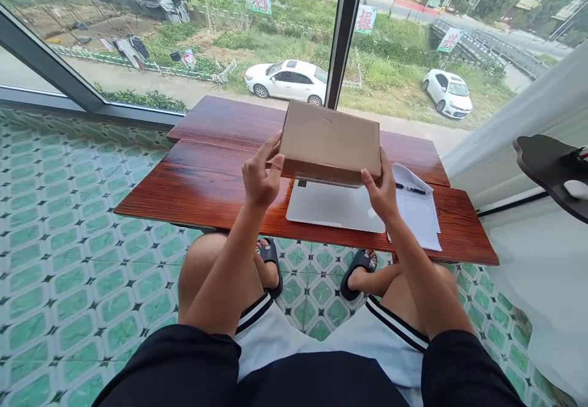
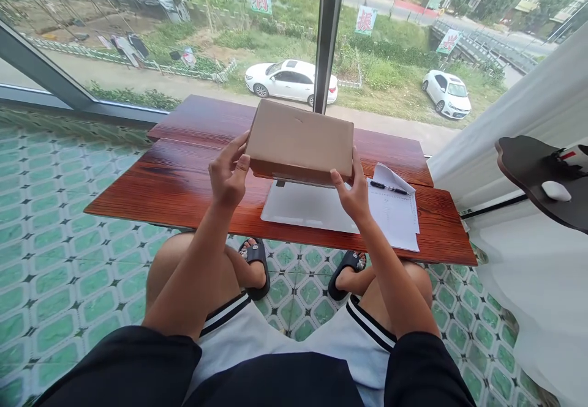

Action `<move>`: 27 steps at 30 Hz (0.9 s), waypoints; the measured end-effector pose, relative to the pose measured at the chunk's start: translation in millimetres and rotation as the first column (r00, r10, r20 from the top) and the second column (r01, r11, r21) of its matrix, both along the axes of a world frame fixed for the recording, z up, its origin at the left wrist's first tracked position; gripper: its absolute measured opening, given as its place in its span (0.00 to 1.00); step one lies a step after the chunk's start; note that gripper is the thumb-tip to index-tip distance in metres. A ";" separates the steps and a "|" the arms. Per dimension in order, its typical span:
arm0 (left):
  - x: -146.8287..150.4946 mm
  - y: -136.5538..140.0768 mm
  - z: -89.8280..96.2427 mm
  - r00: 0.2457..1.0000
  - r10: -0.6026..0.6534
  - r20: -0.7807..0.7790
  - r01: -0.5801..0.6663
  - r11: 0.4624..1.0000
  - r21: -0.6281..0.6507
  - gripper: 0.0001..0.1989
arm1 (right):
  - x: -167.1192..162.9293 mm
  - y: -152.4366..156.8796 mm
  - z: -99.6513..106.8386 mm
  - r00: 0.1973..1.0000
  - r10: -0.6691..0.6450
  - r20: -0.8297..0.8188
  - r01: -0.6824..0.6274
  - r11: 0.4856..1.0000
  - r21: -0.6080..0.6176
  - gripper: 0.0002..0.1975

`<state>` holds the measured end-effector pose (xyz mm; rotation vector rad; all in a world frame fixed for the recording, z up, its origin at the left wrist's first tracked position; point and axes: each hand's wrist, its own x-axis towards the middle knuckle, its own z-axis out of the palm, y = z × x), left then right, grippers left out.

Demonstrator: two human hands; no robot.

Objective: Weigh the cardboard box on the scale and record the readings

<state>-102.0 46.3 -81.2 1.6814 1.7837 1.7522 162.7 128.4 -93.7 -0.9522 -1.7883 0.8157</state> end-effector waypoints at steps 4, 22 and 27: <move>10.2 4.7 -2.4 0.999 -0.033 -0.001 0.033 0.999 -0.023 0.27 | 15.5 -0.3 -2.2 0.999 -0.042 0.010 0.042 0.999 0.026 0.46; 43.9 12.2 -19.7 0.986 -0.140 0.089 0.148 0.985 -0.092 0.29 | 62.0 -0.4 -0.6 0.991 -0.135 0.027 0.133 0.989 0.059 0.42; 44.2 12.3 -20.5 0.987 -0.132 0.094 0.140 0.987 -0.078 0.28 | 64.9 0.5 -5.1 0.989 -0.137 0.053 0.135 0.990 0.048 0.43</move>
